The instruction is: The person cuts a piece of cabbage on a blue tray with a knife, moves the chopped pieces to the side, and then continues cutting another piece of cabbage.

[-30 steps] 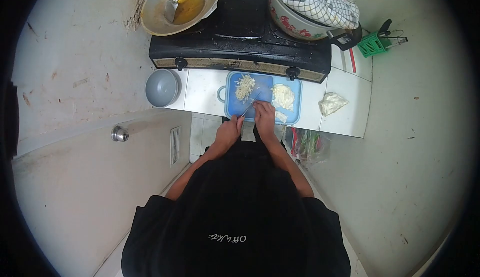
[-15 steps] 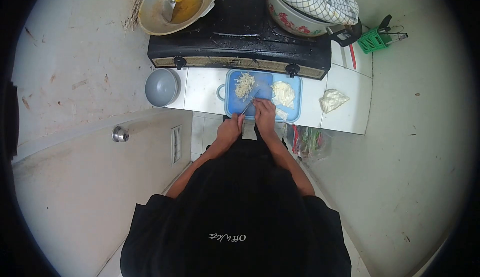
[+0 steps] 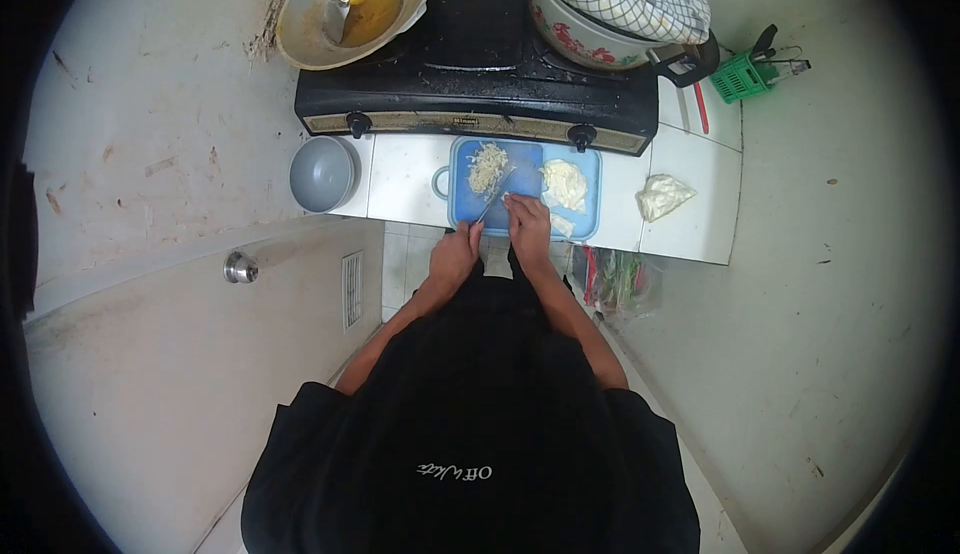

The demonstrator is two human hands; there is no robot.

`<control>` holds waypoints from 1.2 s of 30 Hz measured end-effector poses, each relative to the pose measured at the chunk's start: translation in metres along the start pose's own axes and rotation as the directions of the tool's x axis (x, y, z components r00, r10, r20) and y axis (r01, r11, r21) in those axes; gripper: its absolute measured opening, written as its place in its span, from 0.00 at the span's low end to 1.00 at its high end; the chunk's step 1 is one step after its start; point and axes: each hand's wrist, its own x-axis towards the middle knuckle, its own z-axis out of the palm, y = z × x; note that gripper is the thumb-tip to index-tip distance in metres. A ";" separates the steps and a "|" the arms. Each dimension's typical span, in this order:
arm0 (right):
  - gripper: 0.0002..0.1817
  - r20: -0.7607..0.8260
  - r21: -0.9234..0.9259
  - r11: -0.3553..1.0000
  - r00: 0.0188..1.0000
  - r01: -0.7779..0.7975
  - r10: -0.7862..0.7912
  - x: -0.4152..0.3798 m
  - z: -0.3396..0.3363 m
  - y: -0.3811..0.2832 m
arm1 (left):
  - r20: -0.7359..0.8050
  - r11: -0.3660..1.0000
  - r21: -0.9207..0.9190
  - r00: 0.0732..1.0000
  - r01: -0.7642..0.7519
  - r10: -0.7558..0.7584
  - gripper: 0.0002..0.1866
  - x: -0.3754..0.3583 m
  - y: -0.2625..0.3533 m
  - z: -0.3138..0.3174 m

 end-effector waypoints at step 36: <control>0.08 0.014 0.010 1.000 1.000 -0.011 0.011 0.001 -0.001 0.001 | -0.035 1.000 -0.017 0.999 0.012 -0.012 0.25 0.010 0.006 0.005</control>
